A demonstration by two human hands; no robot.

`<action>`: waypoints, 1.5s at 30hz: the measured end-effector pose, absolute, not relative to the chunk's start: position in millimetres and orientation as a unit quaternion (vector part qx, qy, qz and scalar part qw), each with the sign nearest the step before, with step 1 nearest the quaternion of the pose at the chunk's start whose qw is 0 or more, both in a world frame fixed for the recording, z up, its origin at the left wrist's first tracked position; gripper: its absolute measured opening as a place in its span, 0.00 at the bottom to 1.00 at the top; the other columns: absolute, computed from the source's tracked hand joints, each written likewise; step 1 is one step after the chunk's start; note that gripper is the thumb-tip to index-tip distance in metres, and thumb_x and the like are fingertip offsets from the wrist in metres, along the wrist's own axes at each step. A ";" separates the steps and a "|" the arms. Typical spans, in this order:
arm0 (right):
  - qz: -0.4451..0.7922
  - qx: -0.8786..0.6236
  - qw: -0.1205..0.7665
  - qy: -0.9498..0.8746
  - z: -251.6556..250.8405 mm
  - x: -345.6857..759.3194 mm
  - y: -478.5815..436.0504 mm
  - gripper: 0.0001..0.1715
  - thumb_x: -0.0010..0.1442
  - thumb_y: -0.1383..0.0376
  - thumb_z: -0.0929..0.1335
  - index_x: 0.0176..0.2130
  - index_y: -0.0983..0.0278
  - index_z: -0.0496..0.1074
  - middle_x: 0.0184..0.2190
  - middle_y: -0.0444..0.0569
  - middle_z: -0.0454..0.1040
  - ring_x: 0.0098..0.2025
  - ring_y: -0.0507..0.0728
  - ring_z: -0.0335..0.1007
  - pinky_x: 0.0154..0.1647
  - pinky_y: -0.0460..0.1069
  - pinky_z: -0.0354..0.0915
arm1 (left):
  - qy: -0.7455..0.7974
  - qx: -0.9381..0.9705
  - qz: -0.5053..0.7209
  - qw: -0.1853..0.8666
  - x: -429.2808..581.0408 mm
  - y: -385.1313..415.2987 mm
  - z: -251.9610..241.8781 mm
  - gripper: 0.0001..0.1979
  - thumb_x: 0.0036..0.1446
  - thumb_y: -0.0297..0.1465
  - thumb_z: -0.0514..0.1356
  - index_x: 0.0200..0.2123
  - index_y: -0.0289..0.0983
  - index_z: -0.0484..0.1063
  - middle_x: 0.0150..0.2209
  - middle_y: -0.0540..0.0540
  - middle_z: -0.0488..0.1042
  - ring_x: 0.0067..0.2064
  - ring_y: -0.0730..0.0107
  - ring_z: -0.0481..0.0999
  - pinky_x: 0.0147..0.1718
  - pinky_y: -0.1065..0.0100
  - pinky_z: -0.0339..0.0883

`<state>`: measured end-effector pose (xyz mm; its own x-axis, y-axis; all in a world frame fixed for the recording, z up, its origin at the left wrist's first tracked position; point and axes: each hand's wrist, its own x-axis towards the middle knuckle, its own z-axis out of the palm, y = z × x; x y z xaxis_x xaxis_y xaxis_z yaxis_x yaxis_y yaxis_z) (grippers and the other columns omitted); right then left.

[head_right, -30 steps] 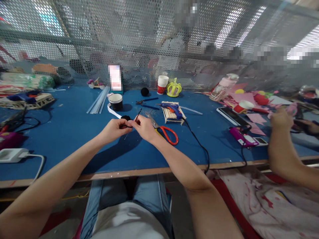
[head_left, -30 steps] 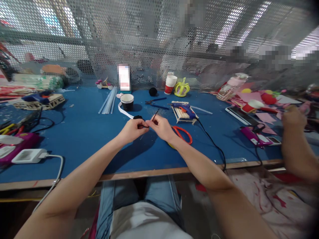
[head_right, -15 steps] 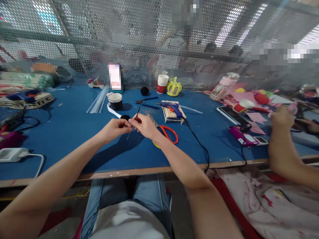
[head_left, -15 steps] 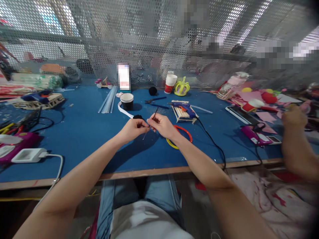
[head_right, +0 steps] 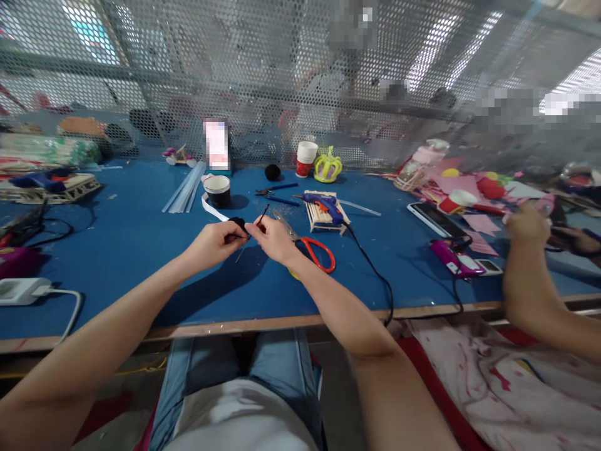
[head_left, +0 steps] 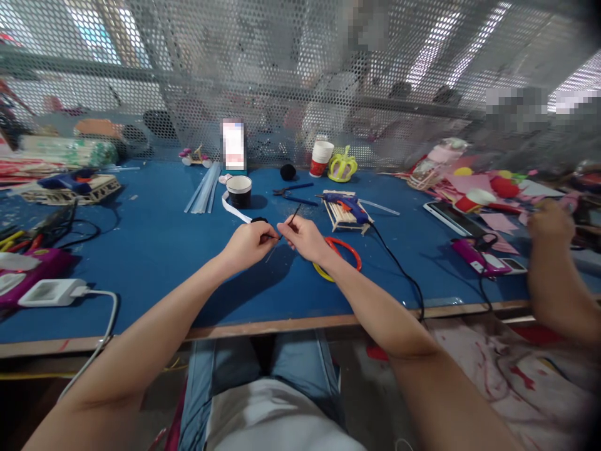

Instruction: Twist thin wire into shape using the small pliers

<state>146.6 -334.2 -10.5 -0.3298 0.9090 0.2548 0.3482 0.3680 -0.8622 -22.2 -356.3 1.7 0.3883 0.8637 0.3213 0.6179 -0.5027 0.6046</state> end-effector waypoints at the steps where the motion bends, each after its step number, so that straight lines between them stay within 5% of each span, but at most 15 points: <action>1: 0.349 -0.435 0.392 -0.732 -11.1 146.1 -334.0 0.23 0.53 0.47 0.64 0.29 0.64 0.63 0.18 0.40 0.64 0.19 0.48 0.59 0.21 0.44 0.57 | 0.459 0.807 0.315 0.199 -21.7 -356.5 1.4 0.08 0.50 0.30 0.54 0.29 0.33 0.72 0.24 0.48 0.70 0.24 0.75 0.64 0.25 0.73 0.56; 9: 0.252 -0.457 0.428 -0.738 -11.9 141.4 -336.3 0.22 0.54 0.48 0.64 0.24 0.64 0.62 0.19 0.42 0.63 0.22 0.48 0.56 0.23 0.45 0.54 | 0.486 0.748 0.349 0.289 -17.6 -354.8 -5.9 0.10 0.48 0.35 0.57 0.26 0.32 0.71 0.19 0.52 0.64 0.21 0.78 0.57 0.20 0.75 0.50; 16: 0.380 -0.396 0.397 -0.736 -6.4 143.3 -339.8 0.20 0.53 0.49 0.65 0.30 0.64 0.64 0.21 0.41 0.65 0.20 0.48 0.59 0.22 0.45 0.58 | 0.459 0.715 0.368 0.378 -17.2 -354.5 -5.1 0.12 0.48 0.36 0.58 0.23 0.32 0.67 0.17 0.54 0.59 0.21 0.80 0.55 0.20 0.75 0.48; 26: 0.277 -0.449 0.418 -0.739 -7.0 140.6 -341.4 0.21 0.52 0.50 0.66 0.23 0.65 0.63 0.18 0.41 0.63 0.22 0.48 0.57 0.24 0.45 0.54 | 0.492 0.765 0.350 0.225 -14.3 -357.7 -4.8 0.09 0.49 0.33 0.56 0.24 0.33 0.67 0.20 0.51 0.64 0.22 0.78 0.59 0.22 0.73 0.50; 35: 0.493 -0.351 0.384 -0.698 0.2 148.6 -339.0 0.18 0.52 0.52 0.67 0.30 0.65 0.65 0.21 0.41 0.66 0.21 0.48 0.62 0.22 0.45 0.62 | 0.423 0.673 0.364 0.485 -19.4 -357.1 0.9 0.12 0.46 0.37 0.60 0.23 0.32 0.67 0.20 0.52 0.63 0.22 0.80 0.58 0.21 0.73 0.50; 45: 0.339 -0.440 0.420 -0.718 -5.7 141.4 -342.3 0.21 0.52 0.49 0.66 0.25 0.65 0.62 0.15 0.39 0.61 0.19 0.47 0.56 0.20 0.44 0.53 | 0.483 0.778 0.347 0.202 -15.7 -361.8 2.4 0.05 0.50 0.29 0.57 0.25 0.33 0.70 0.20 0.52 0.66 0.22 0.78 0.60 0.23 0.74 0.52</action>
<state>141.4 -342.3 -5.7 -0.2598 0.9164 0.3046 0.3465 0.3829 -0.8564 -15.7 -361.8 2.4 0.2934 0.8918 0.3445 0.6114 -0.4521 0.6495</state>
